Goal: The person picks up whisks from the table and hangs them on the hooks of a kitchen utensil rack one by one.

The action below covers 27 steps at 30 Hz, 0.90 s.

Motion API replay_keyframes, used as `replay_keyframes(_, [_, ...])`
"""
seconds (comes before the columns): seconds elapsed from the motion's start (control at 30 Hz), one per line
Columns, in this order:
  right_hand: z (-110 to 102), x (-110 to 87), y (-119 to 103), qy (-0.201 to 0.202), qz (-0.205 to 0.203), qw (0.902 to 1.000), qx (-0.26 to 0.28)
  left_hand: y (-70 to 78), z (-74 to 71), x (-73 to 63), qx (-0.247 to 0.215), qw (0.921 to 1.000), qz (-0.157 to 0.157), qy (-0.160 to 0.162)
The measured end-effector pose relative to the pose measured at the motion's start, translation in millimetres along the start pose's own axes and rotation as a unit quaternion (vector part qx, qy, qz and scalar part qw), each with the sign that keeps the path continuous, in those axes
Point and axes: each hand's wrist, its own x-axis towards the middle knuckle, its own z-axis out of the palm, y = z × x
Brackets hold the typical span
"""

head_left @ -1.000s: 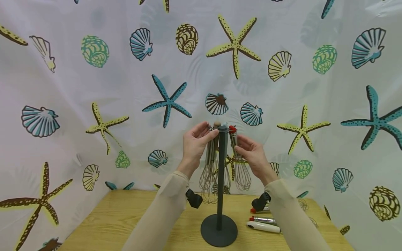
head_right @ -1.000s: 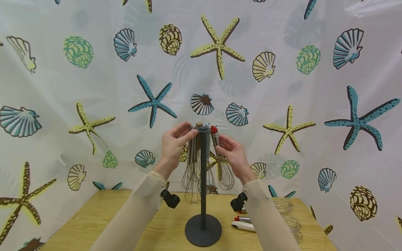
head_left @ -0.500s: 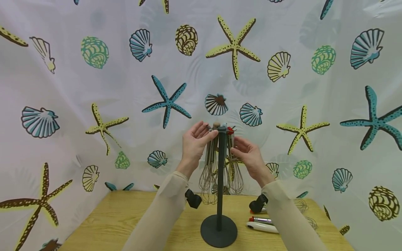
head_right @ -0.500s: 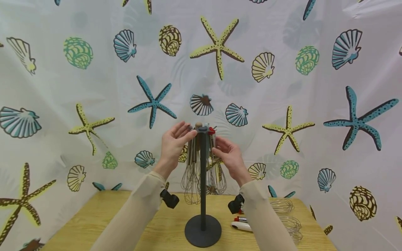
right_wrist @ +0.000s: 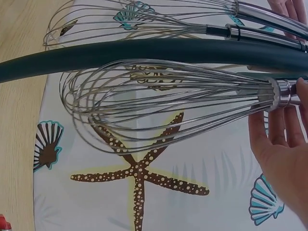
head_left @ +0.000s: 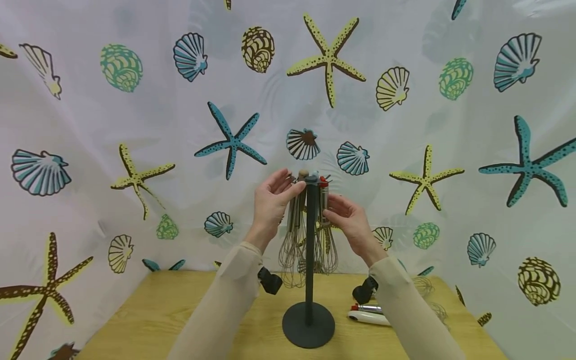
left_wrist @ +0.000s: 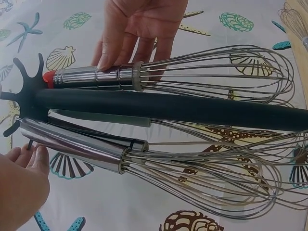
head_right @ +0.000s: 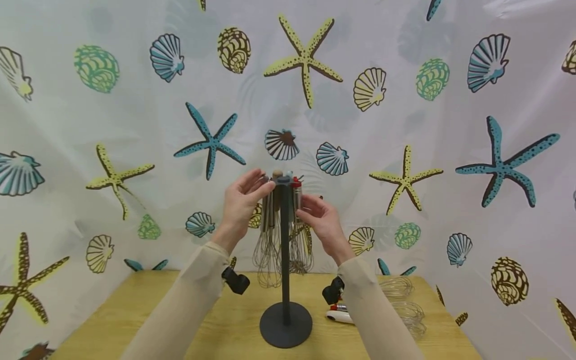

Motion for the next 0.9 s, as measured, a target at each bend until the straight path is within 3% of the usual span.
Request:
replay_keyframes(0.53, [-11.8,-22.6,16.8,-0.005,0.027,0.9996,0.01,-2.1,-2.5,-0.9,0.012,0.9999,0.007,0.01])
replay_keyframes(0.9, [-23.1,-36.6,30.1,0.01,0.046,0.9969,0.064,-1.9,-4.3,-0.2,0.018,0.9998,0.009,0.0])
